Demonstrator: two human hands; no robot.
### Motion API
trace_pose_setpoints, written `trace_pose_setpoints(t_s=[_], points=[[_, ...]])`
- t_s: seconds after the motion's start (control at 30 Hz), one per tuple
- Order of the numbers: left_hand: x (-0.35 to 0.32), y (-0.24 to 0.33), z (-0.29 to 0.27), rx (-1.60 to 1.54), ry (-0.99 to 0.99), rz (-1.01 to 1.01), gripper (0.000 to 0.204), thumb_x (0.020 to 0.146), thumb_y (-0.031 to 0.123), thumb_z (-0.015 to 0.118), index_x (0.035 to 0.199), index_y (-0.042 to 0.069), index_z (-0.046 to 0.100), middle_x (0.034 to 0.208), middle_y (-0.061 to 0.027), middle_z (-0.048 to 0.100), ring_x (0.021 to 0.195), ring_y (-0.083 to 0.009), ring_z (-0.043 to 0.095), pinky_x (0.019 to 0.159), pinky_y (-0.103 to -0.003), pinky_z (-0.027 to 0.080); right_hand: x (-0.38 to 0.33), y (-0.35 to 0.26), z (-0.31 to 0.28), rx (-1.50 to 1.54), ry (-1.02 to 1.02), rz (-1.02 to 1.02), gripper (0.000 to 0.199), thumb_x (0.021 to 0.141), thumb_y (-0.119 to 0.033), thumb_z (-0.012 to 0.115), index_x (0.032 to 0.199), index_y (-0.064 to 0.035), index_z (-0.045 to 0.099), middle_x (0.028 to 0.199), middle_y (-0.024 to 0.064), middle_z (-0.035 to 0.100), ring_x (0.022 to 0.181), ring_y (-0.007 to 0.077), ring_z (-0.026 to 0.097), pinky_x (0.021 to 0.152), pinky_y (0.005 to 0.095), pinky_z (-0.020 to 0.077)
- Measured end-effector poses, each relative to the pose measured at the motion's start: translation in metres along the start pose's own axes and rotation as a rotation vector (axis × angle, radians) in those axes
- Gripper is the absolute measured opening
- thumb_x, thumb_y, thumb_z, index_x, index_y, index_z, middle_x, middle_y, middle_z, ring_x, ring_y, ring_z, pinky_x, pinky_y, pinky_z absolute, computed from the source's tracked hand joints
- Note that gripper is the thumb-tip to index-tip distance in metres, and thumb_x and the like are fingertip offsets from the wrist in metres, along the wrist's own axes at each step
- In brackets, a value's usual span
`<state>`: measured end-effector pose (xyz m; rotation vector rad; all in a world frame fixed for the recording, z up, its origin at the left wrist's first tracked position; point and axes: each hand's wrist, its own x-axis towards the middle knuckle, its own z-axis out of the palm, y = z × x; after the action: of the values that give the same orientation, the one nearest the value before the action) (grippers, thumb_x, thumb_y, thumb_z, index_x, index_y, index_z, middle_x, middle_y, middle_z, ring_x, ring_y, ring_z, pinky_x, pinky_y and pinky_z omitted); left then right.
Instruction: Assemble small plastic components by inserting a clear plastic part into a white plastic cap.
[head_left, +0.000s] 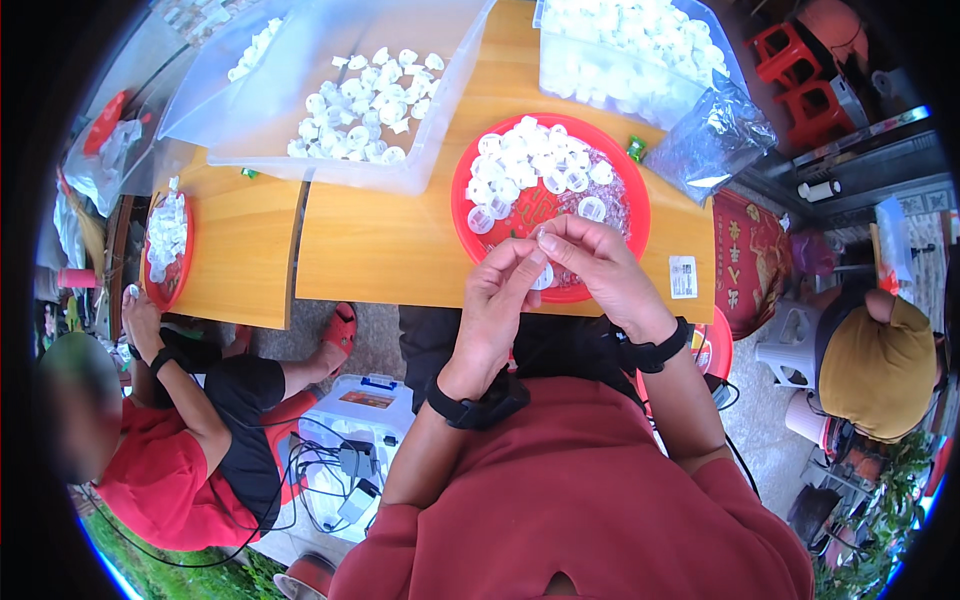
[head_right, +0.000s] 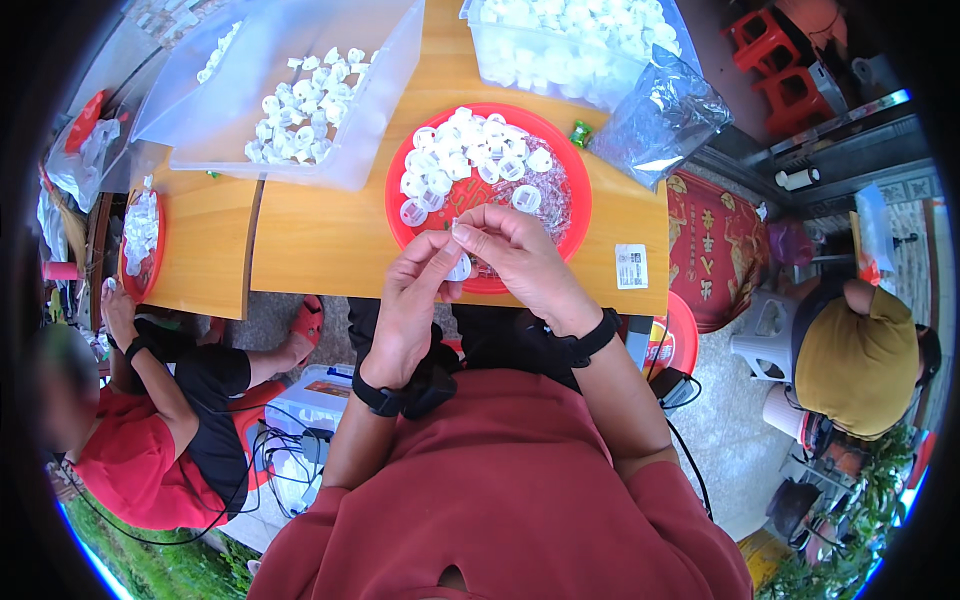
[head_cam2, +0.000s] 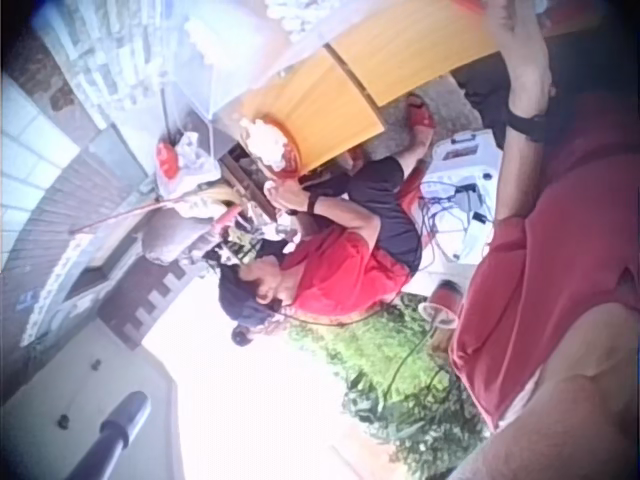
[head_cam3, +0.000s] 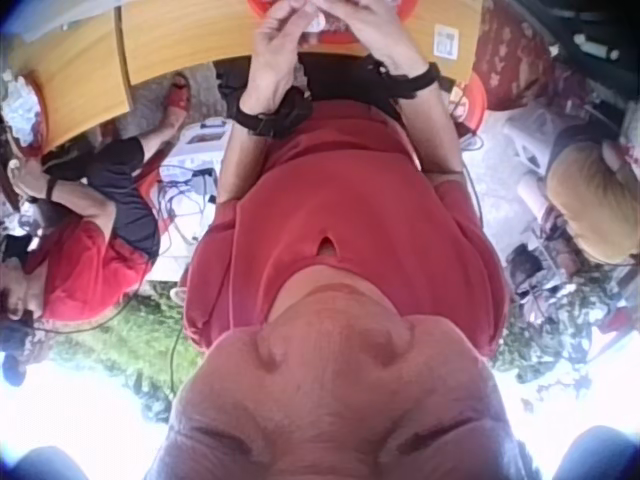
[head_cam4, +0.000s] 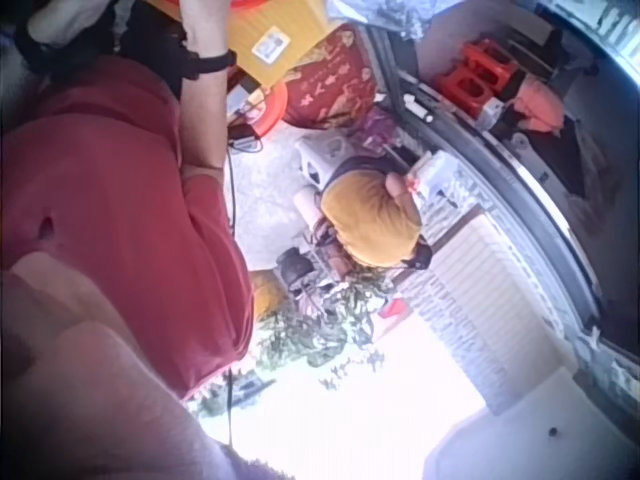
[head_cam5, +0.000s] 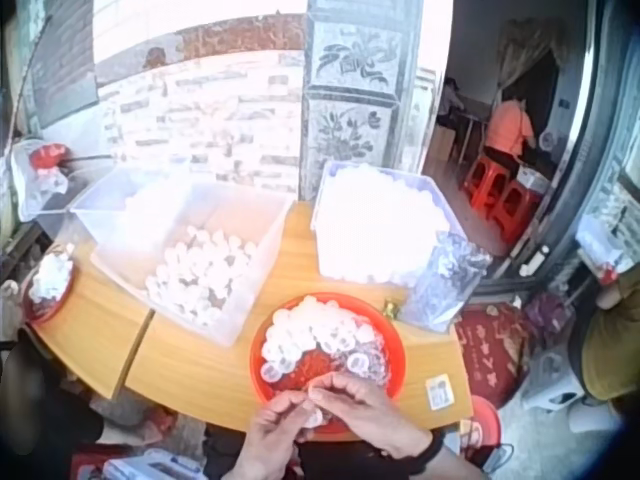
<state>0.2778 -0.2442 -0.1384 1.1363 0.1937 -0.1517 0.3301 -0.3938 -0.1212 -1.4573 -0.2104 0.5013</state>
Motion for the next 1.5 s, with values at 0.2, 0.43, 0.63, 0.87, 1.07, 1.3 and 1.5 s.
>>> trace_pose_setpoints(t_s=[0.2,0.43,0.63,0.87,1.07,1.3,1.5], points=[[-0.003,0.005,-0.001,0.131,-0.024,0.026,0.016,0.099,0.021,0.06,0.102,0.009,0.069,0.083,0.0031,0.066,0.065,-0.0014,0.047,0.057,-0.019,0.037,-0.004,-0.021,-0.001,-0.18,0.047,-0.139,0.016,0.094,-0.013,0.066,0.102,0.0004,0.065,0.09,0.0029,0.067,0.082,0.009,0.063,0.073,0.0254,0.0509],[-0.009,0.006,0.005,0.239,0.027,0.044,0.015,0.098,0.018,0.061,0.105,0.008,0.071,0.093,0.0028,0.07,0.068,0.0002,0.048,0.057,-0.018,0.036,-0.008,-0.032,-0.009,-0.556,0.072,-0.371,0.009,0.086,-0.006,0.07,0.09,0.0017,0.068,0.081,0.0119,0.068,0.069,0.0196,0.067,0.063,0.0311,0.0525],[-0.012,0.007,0.01,0.244,0.045,0.115,0.019,0.098,0.012,0.062,0.113,0.001,0.067,0.089,0.0007,0.062,0.078,-0.0032,0.053,0.069,-0.02,0.044,-0.019,-0.024,-0.01,-0.401,0.2,-0.336,0.009,0.09,-0.005,0.068,0.095,0.0014,0.07,0.085,0.0092,0.07,0.076,0.0142,0.067,0.069,0.0275,0.0523],[-0.015,0.011,0.013,0.161,0.039,0.076,0.034,0.097,0.008,0.062,0.13,0.0,0.055,0.104,-0.0044,0.066,0.091,-0.008,0.061,0.083,-0.024,0.051,-0.032,-0.008,-0.008,0.048,0.297,-0.179,0.012,0.094,-0.004,0.065,0.103,0.0011,0.071,0.091,0.0043,0.071,0.085,0.0079,0.065,0.074,0.0234,0.052],[-0.019,0.018,0.021,-0.022,0.007,0.029,0.033,0.092,0.001,0.066,0.123,0.0,0.055,0.108,-0.0128,0.069,0.098,-0.0167,0.068,0.084,-0.027,0.053,-0.042,-0.006,-0.006,-0.097,0.392,-0.434,0.009,0.09,-0.001,0.067,0.099,-0.0004,0.071,0.086,0.0053,0.07,0.08,0.011,0.065,0.073,0.0254,0.0513],[-0.022,0.03,0.029,0.071,0.009,0.01,0.028,0.091,0.005,0.07,0.116,-0.001,0.058,0.102,-0.0127,0.072,0.091,-0.0172,0.071,0.074,-0.022,0.052,-0.047,-0.006,-0.01,-0.59,0.516,-0.817,0.015,0.079,-0.003,0.075,0.093,-0.0066,0.072,0.083,0.0046,0.07,0.075,0.0198,0.065,0.073,0.031,0.0454],[-0.022,0.028,0.032,0.103,0.003,0.029,0.027,0.091,0.005,0.07,0.116,-0.001,0.061,0.101,-0.0109,0.072,0.087,-0.0141,0.07,0.072,-0.021,0.052,-0.05,-0.008,-0.015,-0.678,0.497,-0.908,0.018,0.078,-0.004,0.075,0.095,-0.0079,0.072,0.086,0.0039,0.07,0.076,0.0172,0.066,0.072,0.0314,0.0433]])
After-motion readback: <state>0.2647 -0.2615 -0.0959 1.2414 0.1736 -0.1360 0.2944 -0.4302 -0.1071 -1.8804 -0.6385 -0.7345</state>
